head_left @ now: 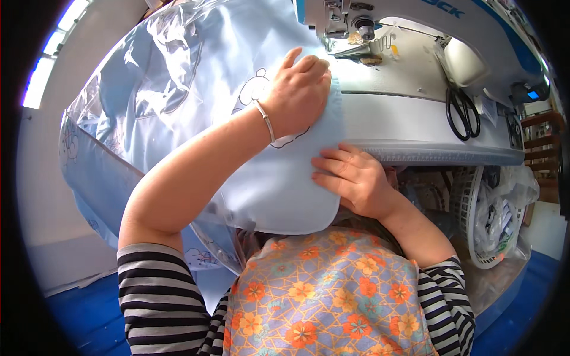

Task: Use an industrial sewing machine to assemble light blue fabric bags with plastic windows.

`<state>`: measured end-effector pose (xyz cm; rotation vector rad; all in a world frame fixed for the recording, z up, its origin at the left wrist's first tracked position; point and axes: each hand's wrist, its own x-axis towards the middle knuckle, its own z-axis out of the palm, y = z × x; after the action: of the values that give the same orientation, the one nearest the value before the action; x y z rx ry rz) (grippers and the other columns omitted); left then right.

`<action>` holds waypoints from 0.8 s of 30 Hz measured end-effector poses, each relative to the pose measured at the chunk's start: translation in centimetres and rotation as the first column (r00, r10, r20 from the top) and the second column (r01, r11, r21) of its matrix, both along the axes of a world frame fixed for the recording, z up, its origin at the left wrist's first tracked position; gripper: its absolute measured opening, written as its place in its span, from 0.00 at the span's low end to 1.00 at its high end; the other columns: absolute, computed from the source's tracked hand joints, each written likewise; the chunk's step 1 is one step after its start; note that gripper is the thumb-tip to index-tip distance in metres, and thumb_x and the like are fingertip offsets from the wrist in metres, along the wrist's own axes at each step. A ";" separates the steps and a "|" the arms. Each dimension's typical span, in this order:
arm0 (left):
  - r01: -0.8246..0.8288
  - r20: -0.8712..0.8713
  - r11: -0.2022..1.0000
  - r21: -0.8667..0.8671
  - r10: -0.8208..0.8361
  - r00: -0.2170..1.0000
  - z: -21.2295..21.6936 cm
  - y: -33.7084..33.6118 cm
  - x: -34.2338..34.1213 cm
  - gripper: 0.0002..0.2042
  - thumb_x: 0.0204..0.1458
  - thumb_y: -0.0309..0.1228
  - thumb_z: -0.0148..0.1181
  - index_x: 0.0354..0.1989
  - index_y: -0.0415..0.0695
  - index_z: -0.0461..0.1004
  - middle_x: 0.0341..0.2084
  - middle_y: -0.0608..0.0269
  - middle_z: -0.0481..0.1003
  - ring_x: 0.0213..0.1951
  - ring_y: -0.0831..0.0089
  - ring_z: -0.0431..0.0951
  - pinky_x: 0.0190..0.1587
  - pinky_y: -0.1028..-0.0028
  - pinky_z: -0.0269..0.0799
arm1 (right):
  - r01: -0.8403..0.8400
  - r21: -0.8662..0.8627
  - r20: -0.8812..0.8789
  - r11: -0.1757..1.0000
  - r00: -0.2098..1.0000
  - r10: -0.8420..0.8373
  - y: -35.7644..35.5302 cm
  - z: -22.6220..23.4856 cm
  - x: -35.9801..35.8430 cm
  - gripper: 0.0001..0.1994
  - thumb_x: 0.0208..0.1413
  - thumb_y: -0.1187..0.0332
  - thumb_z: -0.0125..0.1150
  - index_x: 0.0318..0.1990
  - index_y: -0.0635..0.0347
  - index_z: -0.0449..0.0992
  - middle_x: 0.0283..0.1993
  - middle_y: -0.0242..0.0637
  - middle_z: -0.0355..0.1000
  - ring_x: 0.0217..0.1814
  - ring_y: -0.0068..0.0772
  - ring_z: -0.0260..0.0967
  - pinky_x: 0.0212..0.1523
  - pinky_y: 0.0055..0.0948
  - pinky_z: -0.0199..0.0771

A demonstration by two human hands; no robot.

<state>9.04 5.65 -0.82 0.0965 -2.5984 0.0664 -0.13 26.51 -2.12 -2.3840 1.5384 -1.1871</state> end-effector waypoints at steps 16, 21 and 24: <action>-0.362 0.418 0.879 0.310 0.216 0.883 2.3 9.2 10.7 0.31 0.43 0.33 0.61 0.58 0.33 0.66 0.61 0.48 0.62 0.65 0.56 0.61 0.67 0.49 0.49 | 0.155 0.021 -0.010 0.988 0.988 -0.155 -3.9 1.2 -3.0 0.16 0.43 0.84 0.55 0.41 0.62 0.79 0.46 0.42 0.78 0.51 0.43 0.75 0.53 0.37 0.75; -0.577 0.357 0.808 0.122 0.507 0.785 1.6 4.6 15.9 0.31 0.39 0.16 0.50 0.60 0.36 0.66 0.61 0.50 0.63 0.62 0.53 0.63 0.65 0.54 0.56 | 0.132 0.029 -0.029 0.991 0.991 -0.131 -6.3 1.1 -4.4 0.17 0.42 0.84 0.56 0.42 0.62 0.79 0.47 0.43 0.77 0.53 0.42 0.74 0.54 0.37 0.75; -0.557 0.332 0.827 0.073 0.507 0.796 2.5 1.6 17.3 0.30 0.39 0.13 0.50 0.57 0.42 0.71 0.56 0.57 0.67 0.56 0.59 0.70 0.55 0.66 0.69 | 0.144 0.013 -0.068 0.990 0.987 -0.143 -7.3 1.4 -4.5 0.17 0.42 0.84 0.57 0.43 0.62 0.79 0.48 0.43 0.76 0.52 0.44 0.74 0.52 0.37 0.75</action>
<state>26.39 7.30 1.70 0.9588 -2.7865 0.0689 -4.66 19.21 -0.76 -2.3603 1.7599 -1.1236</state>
